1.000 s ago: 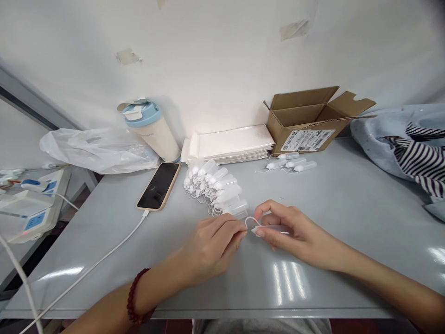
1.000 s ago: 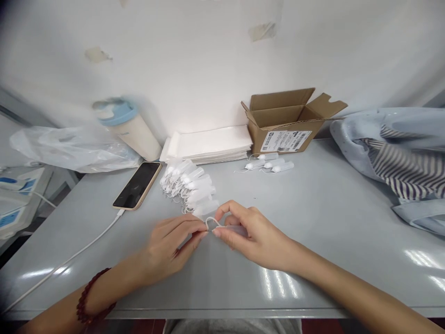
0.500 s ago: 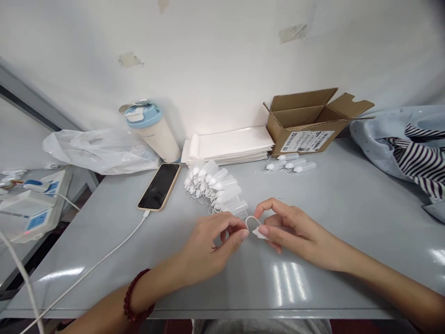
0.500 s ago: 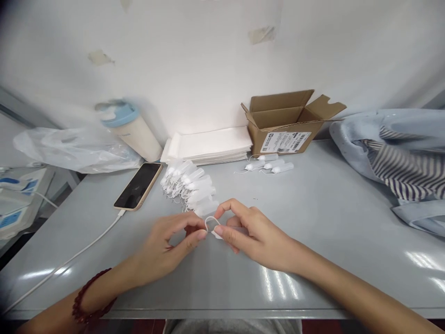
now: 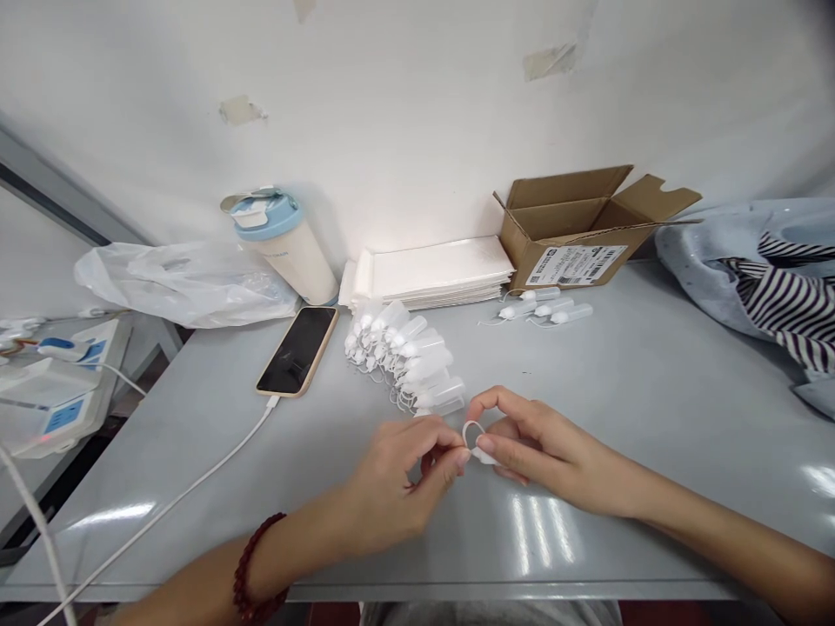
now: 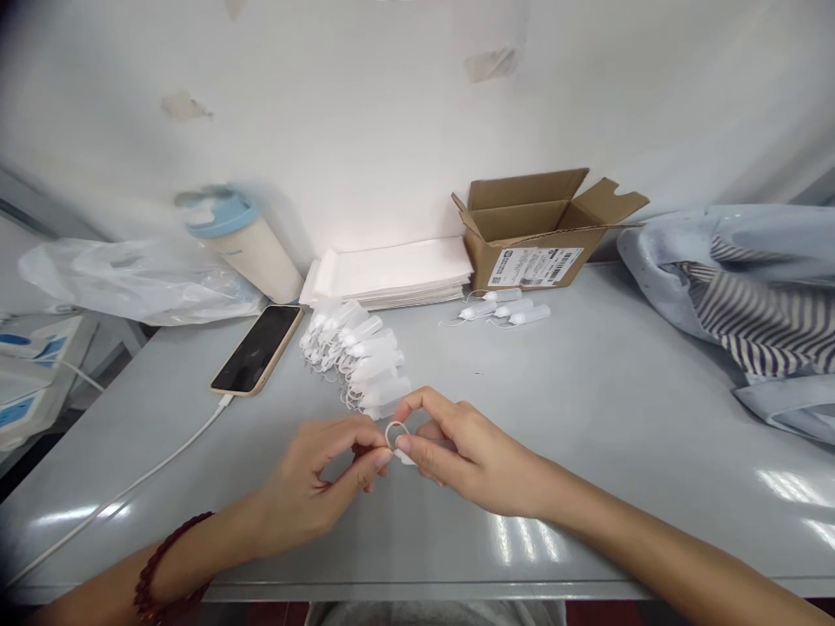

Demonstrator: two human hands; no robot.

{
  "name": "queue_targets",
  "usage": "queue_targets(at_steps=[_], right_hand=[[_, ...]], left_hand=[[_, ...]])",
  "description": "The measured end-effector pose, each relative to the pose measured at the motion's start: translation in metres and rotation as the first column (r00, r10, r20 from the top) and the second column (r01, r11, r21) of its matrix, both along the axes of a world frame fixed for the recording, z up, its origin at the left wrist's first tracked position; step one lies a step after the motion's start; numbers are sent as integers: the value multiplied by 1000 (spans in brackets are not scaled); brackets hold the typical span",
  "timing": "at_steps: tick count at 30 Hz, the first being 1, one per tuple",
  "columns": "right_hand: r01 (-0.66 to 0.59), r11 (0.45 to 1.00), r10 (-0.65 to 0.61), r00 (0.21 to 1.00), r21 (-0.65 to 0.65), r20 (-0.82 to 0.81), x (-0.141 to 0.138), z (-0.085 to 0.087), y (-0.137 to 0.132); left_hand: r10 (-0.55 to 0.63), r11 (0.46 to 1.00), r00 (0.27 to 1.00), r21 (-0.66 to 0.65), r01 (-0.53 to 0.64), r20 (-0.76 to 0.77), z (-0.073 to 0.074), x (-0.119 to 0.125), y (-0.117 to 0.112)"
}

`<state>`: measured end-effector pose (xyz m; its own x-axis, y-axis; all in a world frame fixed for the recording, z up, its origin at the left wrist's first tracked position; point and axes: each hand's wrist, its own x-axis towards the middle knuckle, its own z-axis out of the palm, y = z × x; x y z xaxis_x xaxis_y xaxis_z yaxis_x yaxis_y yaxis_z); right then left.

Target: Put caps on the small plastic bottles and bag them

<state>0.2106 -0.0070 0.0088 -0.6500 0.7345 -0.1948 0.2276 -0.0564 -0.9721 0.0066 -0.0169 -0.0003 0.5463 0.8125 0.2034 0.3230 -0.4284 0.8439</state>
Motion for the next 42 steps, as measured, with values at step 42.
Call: queue_targets(at_steps=[42], right_hand=[[-111,446,-799,397,888,451,101,-51,104]], left_hand=[[663,719,749,294,-630,-15,-5,-37,64]])
